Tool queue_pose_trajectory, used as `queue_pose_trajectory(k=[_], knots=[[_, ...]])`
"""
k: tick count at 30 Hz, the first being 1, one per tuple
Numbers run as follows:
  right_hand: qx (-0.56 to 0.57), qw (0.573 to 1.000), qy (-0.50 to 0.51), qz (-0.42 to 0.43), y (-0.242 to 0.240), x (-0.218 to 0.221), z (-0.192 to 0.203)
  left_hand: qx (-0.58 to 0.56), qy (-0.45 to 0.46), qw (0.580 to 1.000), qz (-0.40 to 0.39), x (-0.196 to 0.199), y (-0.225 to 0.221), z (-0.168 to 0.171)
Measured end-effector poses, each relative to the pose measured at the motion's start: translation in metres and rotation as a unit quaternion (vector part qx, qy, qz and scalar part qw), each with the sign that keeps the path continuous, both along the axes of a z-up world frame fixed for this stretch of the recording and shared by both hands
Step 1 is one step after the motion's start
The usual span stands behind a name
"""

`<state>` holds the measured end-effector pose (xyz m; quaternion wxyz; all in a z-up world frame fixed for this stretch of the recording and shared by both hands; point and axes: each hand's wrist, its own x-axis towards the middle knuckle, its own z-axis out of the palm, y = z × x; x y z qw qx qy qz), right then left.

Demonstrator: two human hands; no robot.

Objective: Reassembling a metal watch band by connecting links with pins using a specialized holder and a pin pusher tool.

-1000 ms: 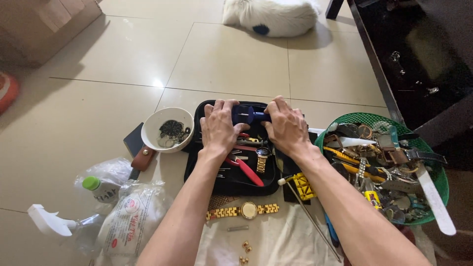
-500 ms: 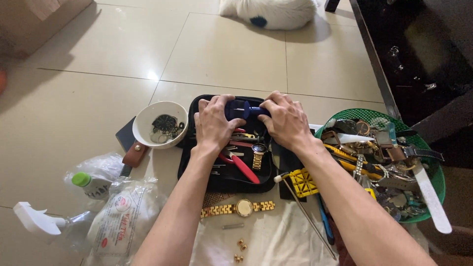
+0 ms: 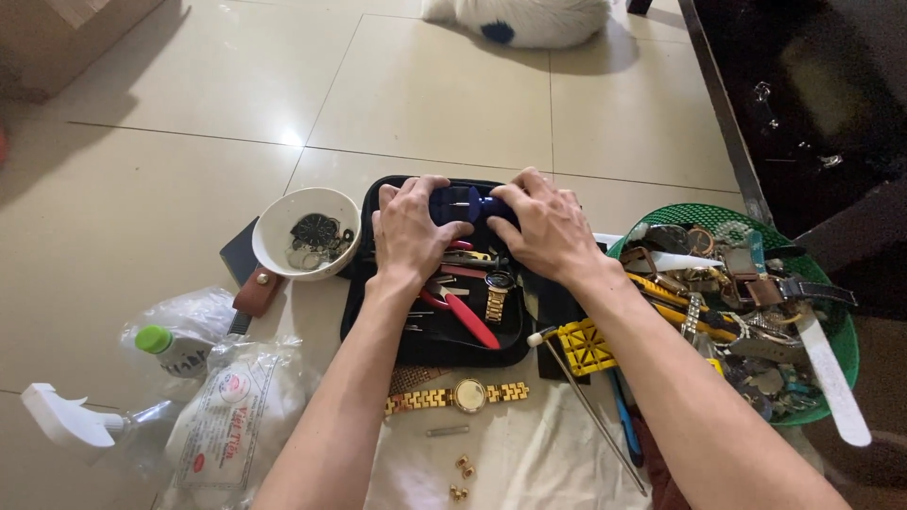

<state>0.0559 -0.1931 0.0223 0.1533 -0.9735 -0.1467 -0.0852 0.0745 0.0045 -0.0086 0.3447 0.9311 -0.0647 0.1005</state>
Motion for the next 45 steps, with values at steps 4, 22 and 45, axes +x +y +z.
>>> queue_pose_trajectory(k=[4, 22, 45], knots=[[-0.007, 1.000, -0.003, 0.009, -0.008, 0.010, -0.014, 0.002, 0.000, 1.000, -0.002, 0.000, -0.001, 0.001], [-0.023, 1.000, 0.018, 0.011, -0.004, 0.003, -0.009, 0.000, 0.003, 1.000, -0.002, 0.000, 0.001, 0.003], [-0.027, 0.999, 0.038, 0.004, -0.001, 0.001, 0.013, -0.014, -0.013, 1.000, -0.001, 0.001, 0.002, -0.001]])
